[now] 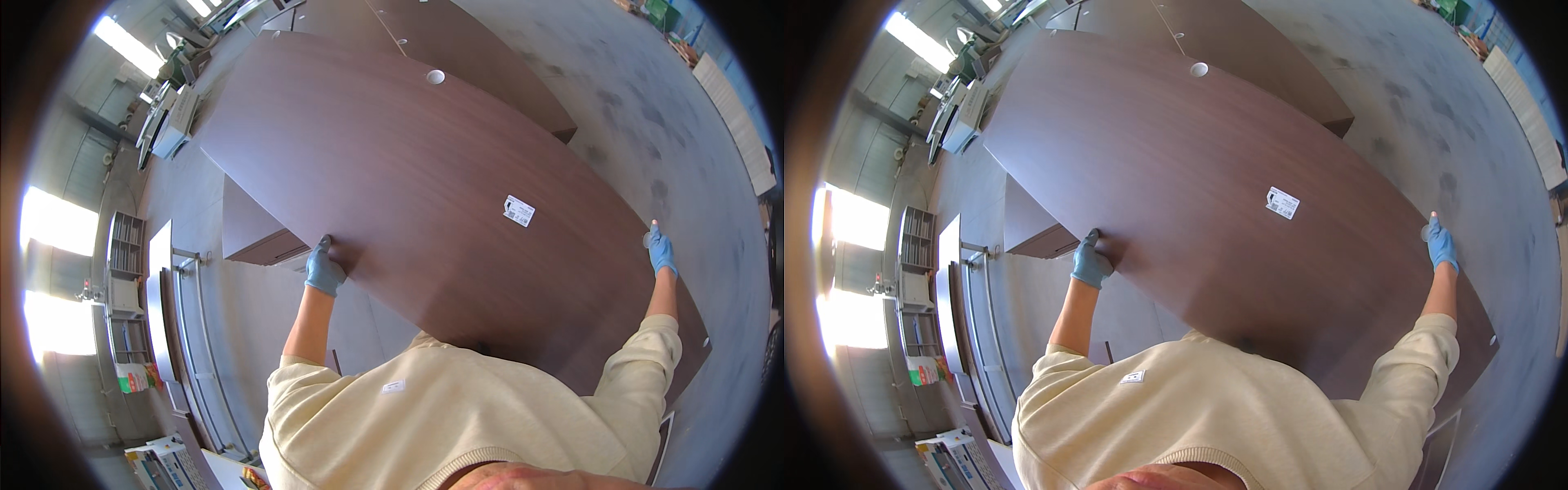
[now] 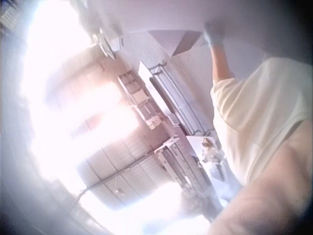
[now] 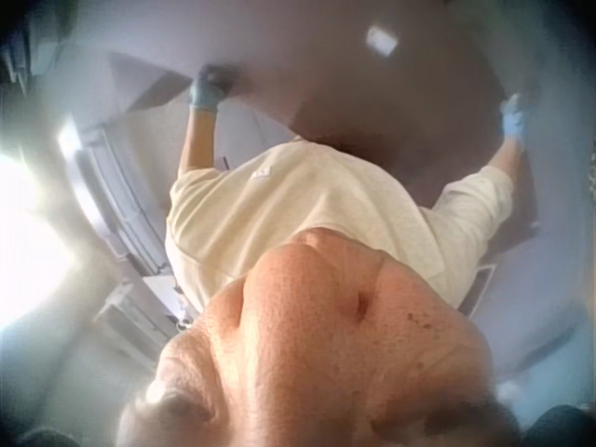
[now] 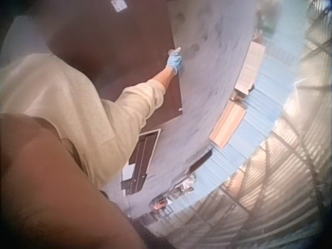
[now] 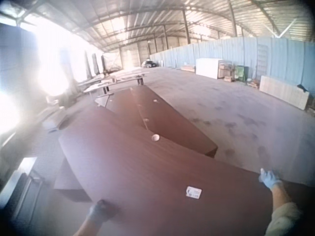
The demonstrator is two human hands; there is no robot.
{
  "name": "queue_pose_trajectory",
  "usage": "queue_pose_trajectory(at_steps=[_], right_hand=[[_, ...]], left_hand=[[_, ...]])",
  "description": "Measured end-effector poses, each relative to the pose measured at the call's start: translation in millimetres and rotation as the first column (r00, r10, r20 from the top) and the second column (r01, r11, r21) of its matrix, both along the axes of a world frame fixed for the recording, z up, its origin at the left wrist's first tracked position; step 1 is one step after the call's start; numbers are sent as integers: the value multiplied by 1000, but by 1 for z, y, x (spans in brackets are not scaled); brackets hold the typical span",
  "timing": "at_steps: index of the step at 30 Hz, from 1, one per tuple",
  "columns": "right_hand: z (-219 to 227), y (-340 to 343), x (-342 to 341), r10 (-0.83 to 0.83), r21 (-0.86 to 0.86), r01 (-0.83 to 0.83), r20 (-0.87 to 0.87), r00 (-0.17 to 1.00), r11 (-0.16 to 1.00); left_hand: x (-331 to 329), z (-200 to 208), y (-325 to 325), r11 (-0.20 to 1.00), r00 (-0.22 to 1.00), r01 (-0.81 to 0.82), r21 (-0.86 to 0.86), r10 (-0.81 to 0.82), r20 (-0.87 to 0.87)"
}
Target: The person wipes the surface of a large brown wooden panel with a cloth, then lifts and repositions the panel. They continue wiping the panel and a smaller attached piece, using a water bottle to moisten the cloth as needed.
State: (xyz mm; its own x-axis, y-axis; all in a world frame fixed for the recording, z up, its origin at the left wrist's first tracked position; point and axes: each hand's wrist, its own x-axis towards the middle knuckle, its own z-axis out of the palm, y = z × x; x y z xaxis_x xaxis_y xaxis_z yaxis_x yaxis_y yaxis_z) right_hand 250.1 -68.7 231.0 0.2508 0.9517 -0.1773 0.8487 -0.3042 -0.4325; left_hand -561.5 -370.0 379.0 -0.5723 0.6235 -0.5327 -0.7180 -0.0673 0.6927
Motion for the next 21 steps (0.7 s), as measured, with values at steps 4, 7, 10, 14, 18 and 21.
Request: queue_pose_trajectory(at_steps=[4,7,10,14,18,21], right_hand=[[-9,-16,11,-58,-33,59,26,998,998],[-17,-24,13,-79,-26,79,24,997,997],[-33,-35,9,-100,-35,100,2,995,994],[-58,-45,-1,-161,-91,165,50,986,982],[-77,-52,-8,-163,-109,168,48,985,980],[-78,-47,-6,-166,-153,170,41,985,973]], left_hand=[[-4,-5,27,996,1000,1,-87,1,20],[-13,-14,61,996,999,46,-78,-45,24],[-26,-30,81,987,1000,18,-157,-15,16],[-47,-53,103,984,995,97,-147,-96,16],[-59,-68,122,975,995,103,-199,-102,12],[-54,-67,138,966,995,99,-240,-100,10]])
